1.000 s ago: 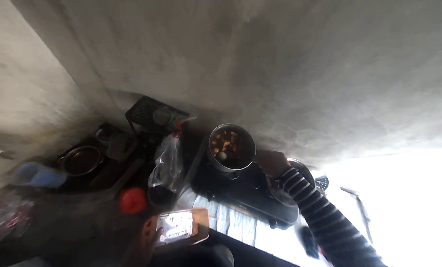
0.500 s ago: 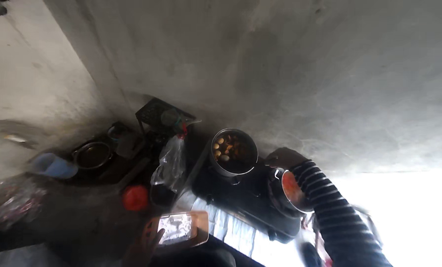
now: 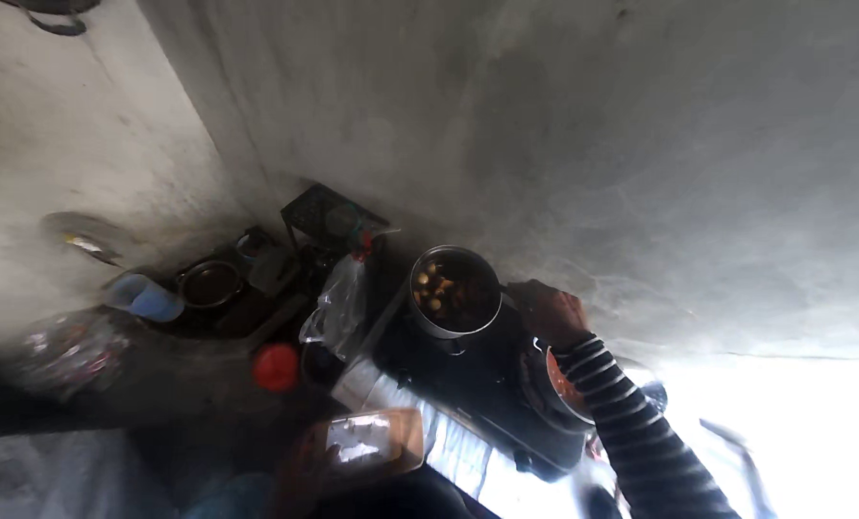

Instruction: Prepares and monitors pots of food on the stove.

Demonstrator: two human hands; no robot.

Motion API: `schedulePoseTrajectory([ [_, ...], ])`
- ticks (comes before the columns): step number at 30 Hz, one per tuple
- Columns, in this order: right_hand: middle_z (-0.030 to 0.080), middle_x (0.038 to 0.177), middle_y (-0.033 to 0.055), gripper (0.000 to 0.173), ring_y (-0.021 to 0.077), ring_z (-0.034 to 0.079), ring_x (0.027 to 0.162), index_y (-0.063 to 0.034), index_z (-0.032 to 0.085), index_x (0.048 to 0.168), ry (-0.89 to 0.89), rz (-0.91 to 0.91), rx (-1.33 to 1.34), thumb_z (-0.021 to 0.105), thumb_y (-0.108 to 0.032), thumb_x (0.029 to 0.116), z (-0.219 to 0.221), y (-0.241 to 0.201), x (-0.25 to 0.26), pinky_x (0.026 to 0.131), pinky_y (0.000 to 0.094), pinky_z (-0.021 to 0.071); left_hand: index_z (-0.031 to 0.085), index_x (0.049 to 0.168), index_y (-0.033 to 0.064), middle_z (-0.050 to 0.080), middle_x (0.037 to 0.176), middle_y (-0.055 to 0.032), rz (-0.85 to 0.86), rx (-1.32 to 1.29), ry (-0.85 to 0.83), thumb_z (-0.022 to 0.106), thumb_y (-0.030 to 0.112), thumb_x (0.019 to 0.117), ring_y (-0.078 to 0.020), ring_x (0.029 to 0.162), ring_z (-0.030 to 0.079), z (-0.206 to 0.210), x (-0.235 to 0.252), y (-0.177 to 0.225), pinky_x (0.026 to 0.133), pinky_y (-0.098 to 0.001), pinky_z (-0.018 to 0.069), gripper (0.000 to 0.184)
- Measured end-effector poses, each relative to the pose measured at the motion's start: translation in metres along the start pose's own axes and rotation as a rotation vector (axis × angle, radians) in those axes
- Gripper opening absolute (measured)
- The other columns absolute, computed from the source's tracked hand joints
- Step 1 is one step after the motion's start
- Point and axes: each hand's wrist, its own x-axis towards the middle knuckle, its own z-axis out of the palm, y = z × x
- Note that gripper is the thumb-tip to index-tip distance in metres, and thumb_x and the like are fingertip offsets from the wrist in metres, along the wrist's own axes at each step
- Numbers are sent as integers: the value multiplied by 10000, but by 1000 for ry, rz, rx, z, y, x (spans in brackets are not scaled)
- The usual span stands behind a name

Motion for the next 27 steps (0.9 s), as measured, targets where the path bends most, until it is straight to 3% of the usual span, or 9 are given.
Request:
schedulePoseTrajectory([
  [3,733,1210,72,402,338,690,1124,-277,699,1276,-106,24,84,493,-517,1028,11,-8,2,904,658,522,534,1473,133,696,1234,-171,-48,-7,14,724,431,940,-295,1091,696,-4,-5,-1,982,-529,548,639],
  [6,734,1197,77,369,334,684,1134,-278,711,1238,-203,14,82,505,-488,1016,26,-22,7,908,658,521,511,1479,84,689,1245,-193,-25,2,30,678,384,984,-316,1118,687,-7,-9,-2,1003,-537,536,603],
  [10,725,1225,96,381,339,670,1171,-241,715,1235,-264,40,123,511,-479,1019,49,-25,17,942,653,511,509,1494,121,666,1314,-177,-42,80,47,666,457,978,-323,1184,664,-7,-15,-3,1036,-551,517,636],
  [15,728,1206,103,387,340,678,1145,-228,724,1215,-223,78,78,504,-482,1023,20,-32,12,927,646,513,505,1492,89,666,1307,-188,-17,43,28,682,404,981,-319,1163,676,-7,-17,5,1025,-534,531,627],
  [19,720,1230,117,389,346,674,1157,-222,708,1255,-170,124,171,490,-460,1039,19,-35,13,935,640,518,512,1490,113,674,1298,-164,-30,-4,11,686,404,978,-285,1122,696,-1,-13,5,991,-506,561,613],
  [22,706,1252,132,411,350,669,1172,-198,691,1286,-197,134,241,500,-467,1040,32,-48,21,954,628,524,534,1472,100,682,1269,-179,-22,24,17,695,412,967,-305,1147,679,3,-9,10,1020,-528,532,614],
  [27,685,1289,165,436,393,659,1180,-199,647,1349,-253,176,184,525,-454,1017,38,-66,25,931,663,518,501,1494,90,678,1267,-195,-8,26,-5,683,424,974,-313,1132,683,3,-6,11,1005,-527,539,644],
])
